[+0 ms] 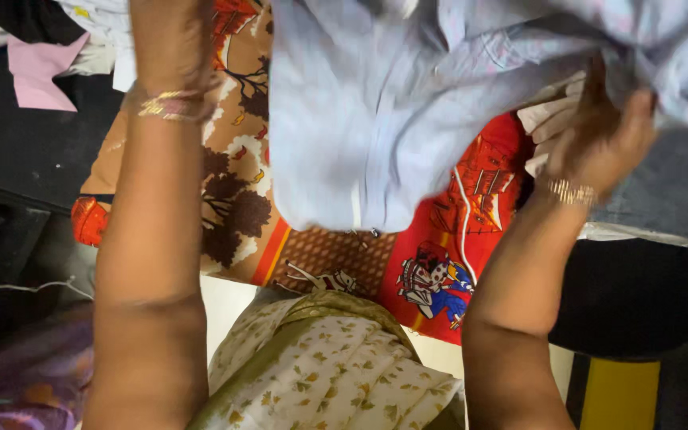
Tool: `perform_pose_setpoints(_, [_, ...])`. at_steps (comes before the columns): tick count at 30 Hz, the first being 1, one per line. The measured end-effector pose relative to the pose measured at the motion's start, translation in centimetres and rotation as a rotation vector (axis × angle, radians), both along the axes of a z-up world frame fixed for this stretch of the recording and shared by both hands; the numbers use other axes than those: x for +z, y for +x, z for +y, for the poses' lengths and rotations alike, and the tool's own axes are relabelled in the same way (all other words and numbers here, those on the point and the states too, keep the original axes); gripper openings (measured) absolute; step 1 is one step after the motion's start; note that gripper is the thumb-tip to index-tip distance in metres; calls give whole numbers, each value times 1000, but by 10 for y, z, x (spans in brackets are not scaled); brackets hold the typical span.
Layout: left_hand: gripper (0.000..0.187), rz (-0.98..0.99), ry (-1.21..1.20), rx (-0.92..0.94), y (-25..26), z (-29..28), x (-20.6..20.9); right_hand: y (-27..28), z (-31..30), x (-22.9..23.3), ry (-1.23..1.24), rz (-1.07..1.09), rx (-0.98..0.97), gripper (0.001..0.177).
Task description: The person irons a light blue checkered shirt and a white shirt on a patterned bedspread. They smooth the fabric with their hands, use an electric iron to press the garments, and fold the shirts after ironing.
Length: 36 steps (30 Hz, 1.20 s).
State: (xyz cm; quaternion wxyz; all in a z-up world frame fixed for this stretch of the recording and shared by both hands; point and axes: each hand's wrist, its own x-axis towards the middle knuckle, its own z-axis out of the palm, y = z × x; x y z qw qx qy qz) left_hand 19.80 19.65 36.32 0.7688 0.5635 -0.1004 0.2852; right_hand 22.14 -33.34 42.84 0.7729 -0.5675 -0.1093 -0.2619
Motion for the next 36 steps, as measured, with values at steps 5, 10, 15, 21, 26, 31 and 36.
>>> perform_pose_setpoints(5, [19,58,-315,-63,-52,42,-56,-85,-4,-85,-484,109,-2,36])
perform_pose_setpoints(10, [36,676,-122,472,-94,114,-231,-160,81,-219,-925,60,427,31])
perform_pose_setpoints(15, [62,757,566,661,-164,21,-324,-195,144,-310,-952,171,589,39])
perform_pose_setpoints(21, [97,359,1058,-219,-233,-162,-298,-173,162,-318,-1192,285,731,35])
perform_pose_setpoints(26, [53,443,1377,-367,-236,-188,-332,-109,111,-276,-1358,589,852,28])
perform_pose_setpoints(31, [37,183,1221,-427,-238,-186,-362,42,23,-303,-533,301,117,13])
perform_pose_setpoints(36, [51,291,1087,-679,-236,-195,-379,135,18,-342,-1058,371,-366,47])
